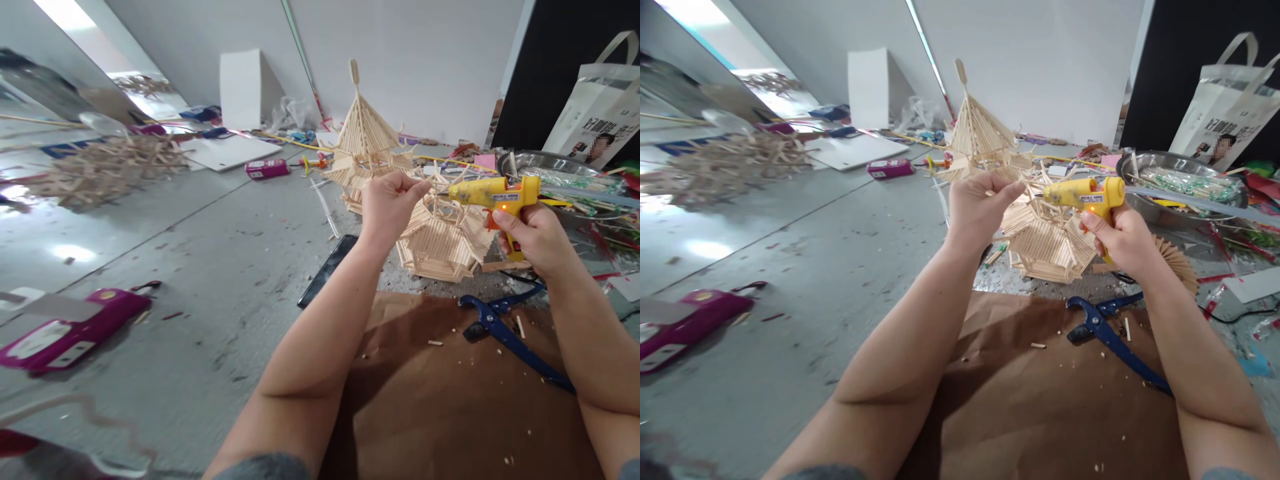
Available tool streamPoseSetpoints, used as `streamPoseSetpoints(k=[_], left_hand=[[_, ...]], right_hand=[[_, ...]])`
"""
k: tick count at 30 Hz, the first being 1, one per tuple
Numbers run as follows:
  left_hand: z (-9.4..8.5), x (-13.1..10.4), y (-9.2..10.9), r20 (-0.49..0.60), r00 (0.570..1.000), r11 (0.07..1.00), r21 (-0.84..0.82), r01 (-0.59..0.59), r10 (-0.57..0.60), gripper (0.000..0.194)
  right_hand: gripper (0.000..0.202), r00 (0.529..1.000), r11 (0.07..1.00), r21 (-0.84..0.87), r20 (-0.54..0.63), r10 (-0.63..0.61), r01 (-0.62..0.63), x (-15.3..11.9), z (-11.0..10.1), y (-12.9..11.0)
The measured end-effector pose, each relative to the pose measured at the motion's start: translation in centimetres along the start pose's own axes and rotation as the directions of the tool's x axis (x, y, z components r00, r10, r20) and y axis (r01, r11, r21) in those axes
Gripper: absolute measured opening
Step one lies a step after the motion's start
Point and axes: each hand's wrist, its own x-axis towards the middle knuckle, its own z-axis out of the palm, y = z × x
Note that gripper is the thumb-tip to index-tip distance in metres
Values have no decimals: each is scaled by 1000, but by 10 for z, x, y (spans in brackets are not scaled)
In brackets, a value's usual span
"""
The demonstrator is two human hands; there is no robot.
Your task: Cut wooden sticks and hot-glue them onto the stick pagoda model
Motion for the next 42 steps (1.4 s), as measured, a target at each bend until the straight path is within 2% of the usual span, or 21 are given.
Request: streamPoseSetpoints(k=[10,15,20,27,38,42], left_hand=[[-5,2,0,125,990,995,81,57,-67,21],[-6,2,-2,98,993,996,60,59,-65,21],[-5,3,-6,51,999,997,83,10,-14,23],[-5,2,-6,66,998,995,98,-22,15,22],[-5,3,-7,113,994,991,136,-20,4,20],[-6,4,-6,128,992,983,183,-13,-10,20]], right_hand=[[28,1000,999,-33,-21,4,-5,1,3,-2],[27,1000,997,-76,-23,14,-15,0,2,2],[29,999,985,-170,-33,-18,13,0,3,2],[29,999,961,-275,-31,-37,27,0,2,3],[30,999,954,-300,-25,-33,24,0,2,3],[25,999,968,-250,-36,-7,-2,-1,4,-2]])
